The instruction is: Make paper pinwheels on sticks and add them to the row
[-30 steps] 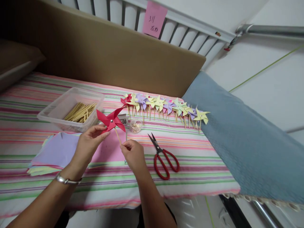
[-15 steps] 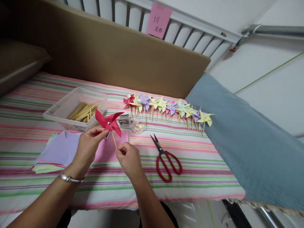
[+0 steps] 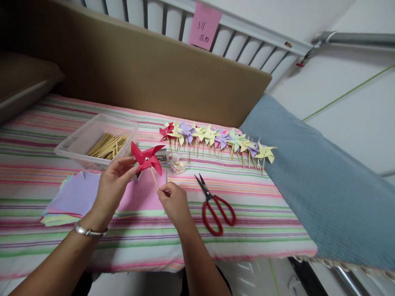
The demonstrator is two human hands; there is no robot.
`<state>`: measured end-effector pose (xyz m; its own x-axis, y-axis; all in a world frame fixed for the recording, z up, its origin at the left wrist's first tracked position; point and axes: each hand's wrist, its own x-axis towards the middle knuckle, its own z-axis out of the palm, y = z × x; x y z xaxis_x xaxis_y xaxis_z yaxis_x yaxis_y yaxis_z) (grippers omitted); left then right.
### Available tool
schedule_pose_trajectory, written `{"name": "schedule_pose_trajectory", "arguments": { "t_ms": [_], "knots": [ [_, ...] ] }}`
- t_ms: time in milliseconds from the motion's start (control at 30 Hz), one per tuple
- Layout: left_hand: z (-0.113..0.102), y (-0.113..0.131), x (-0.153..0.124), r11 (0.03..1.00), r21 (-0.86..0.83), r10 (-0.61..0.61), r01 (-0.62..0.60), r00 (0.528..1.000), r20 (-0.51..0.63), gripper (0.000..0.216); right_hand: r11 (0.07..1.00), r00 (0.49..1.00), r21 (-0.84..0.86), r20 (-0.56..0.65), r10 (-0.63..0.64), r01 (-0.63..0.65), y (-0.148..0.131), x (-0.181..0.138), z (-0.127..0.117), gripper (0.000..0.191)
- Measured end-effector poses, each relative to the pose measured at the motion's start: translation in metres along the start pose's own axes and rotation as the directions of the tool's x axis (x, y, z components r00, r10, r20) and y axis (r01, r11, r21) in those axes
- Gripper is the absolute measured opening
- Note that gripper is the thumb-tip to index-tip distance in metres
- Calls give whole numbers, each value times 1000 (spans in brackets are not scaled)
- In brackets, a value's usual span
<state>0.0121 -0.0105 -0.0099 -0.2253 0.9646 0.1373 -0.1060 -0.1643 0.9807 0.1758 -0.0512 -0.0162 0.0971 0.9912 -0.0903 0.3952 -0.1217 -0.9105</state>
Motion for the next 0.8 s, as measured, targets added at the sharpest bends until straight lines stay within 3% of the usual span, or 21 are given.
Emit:
{"name": "schedule_pose_trajectory", "arguments": {
  "t_ms": [167,533,800],
  "knots": [
    [-6,0,5,992,119,26,-35,996,83,49,998,1000,-56,23,13,-12,1,3,-18,9],
    [-15,-1,12,969,244,-96,41,972,216,9,972,992,-196,55,-117,126,7,7,-33,9],
    [-13,2,12,959,278,-128,65,968,215,7,963,984,-204,66,-164,174,16,11,-33,10]
  ]
}}
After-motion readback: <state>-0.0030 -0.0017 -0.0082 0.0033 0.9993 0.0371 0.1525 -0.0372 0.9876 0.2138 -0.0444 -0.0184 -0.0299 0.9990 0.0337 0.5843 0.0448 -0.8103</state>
